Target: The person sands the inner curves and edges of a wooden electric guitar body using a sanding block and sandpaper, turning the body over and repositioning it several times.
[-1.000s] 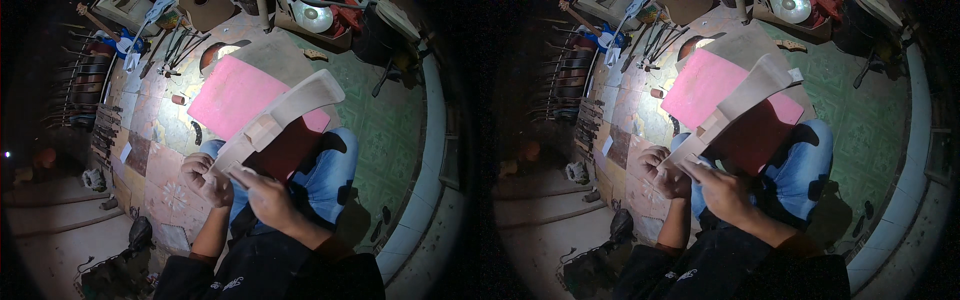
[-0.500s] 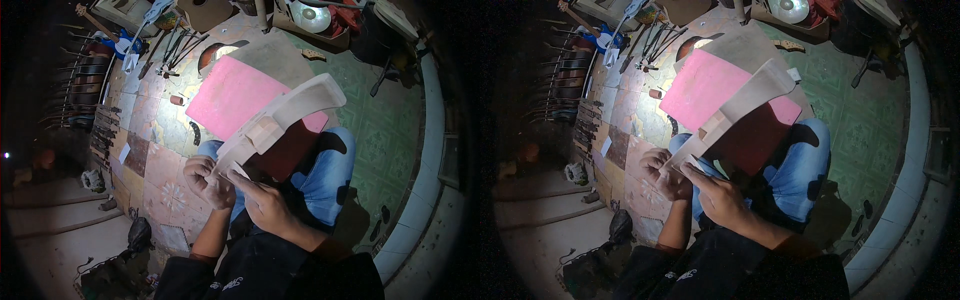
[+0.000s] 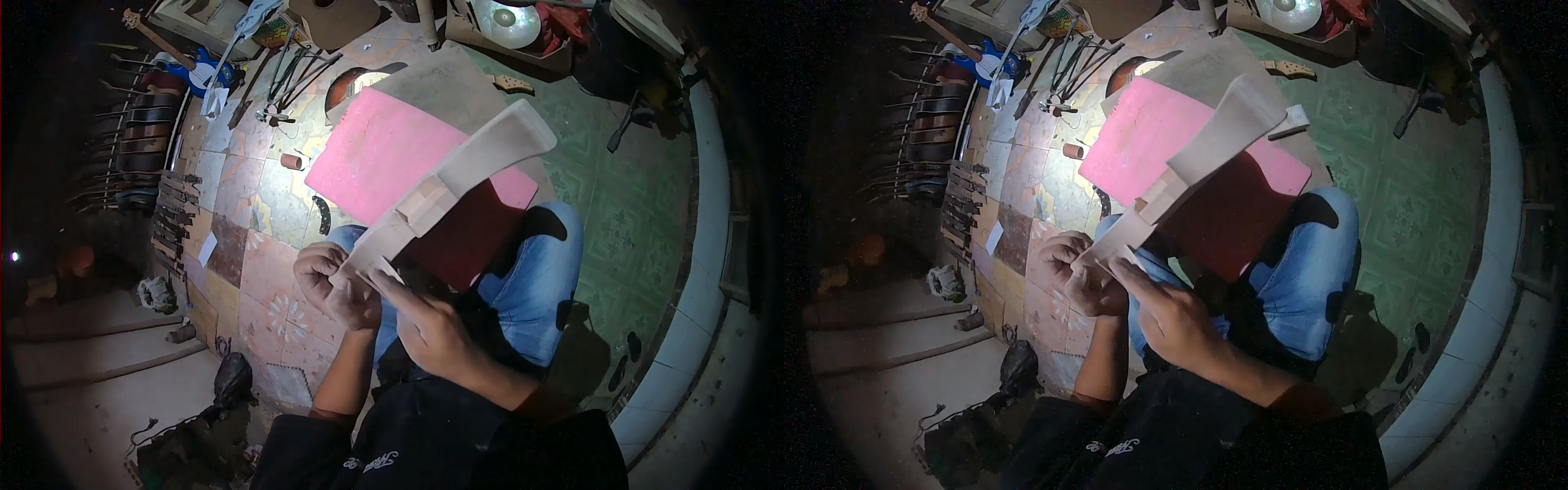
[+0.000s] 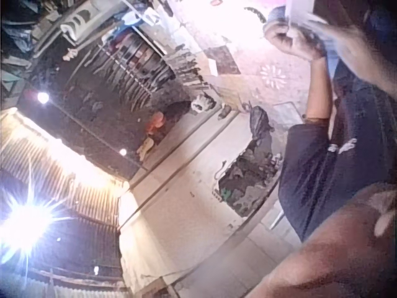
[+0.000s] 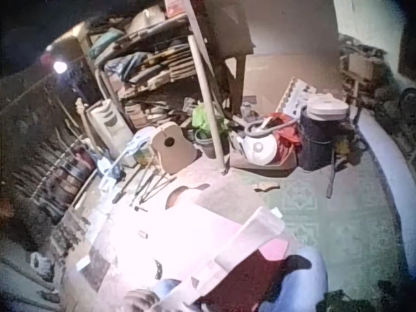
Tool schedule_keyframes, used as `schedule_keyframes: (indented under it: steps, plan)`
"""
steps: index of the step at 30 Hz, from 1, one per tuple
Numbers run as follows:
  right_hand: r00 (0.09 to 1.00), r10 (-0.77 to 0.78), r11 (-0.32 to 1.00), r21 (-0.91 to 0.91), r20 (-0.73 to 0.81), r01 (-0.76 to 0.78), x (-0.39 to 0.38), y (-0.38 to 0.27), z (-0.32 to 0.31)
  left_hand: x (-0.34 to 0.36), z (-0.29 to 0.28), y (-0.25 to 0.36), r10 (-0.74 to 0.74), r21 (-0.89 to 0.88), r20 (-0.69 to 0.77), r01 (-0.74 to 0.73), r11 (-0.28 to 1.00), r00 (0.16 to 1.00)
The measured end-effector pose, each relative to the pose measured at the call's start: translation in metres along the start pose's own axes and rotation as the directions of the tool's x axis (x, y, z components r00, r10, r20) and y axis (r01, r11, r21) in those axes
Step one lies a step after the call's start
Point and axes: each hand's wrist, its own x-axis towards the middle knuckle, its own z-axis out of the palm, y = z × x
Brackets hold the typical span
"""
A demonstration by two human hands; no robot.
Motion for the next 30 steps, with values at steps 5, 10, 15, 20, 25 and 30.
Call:
schedule_keyframes:
  steps: [5,10,15,20,25,30]
  plan:
    - [1.0,0.027,0.999,-0.026,0.011,-0.027,0.012,0.003,-0.002,-0.004,0.007,0.005,-0.03,-0.09,-0.002,0.03,0.996,1.0]
    - [1.0,0.005,0.997,-0.082,-0.019,-0.007,0.001,0.006,-0.002,-0.004,0.009,0.007,-0.025,-0.101,-0.001,0.025,0.995,1.0]
    - [1.0,0.011,0.999,-0.033,-0.009,-0.011,0.003,0.004,-0.003,0.007,0.01,0.007,-0.094,-0.076,-0.024,0.092,0.993,0.995]
    - [1.0,0.016,0.998,-0.057,-0.022,-0.017,0.017,0.012,-0.005,0.001,0.013,0.007,-0.041,-0.088,-0.007,0.04,0.995,0.999]
    - [0.999,0.002,1.0,-0.002,-0.033,-0.002,0.008,0.006,-0.006,0.007,0.01,0.005,-0.062,-0.076,-0.005,0.061,0.995,0.998]
    - [1.0,0.005,0.996,0.094,-0.017,-0.003,0.02,0.013,-0.004,0.013,0.014,0.006,-0.061,-0.073,-0.017,0.06,0.996,0.998]
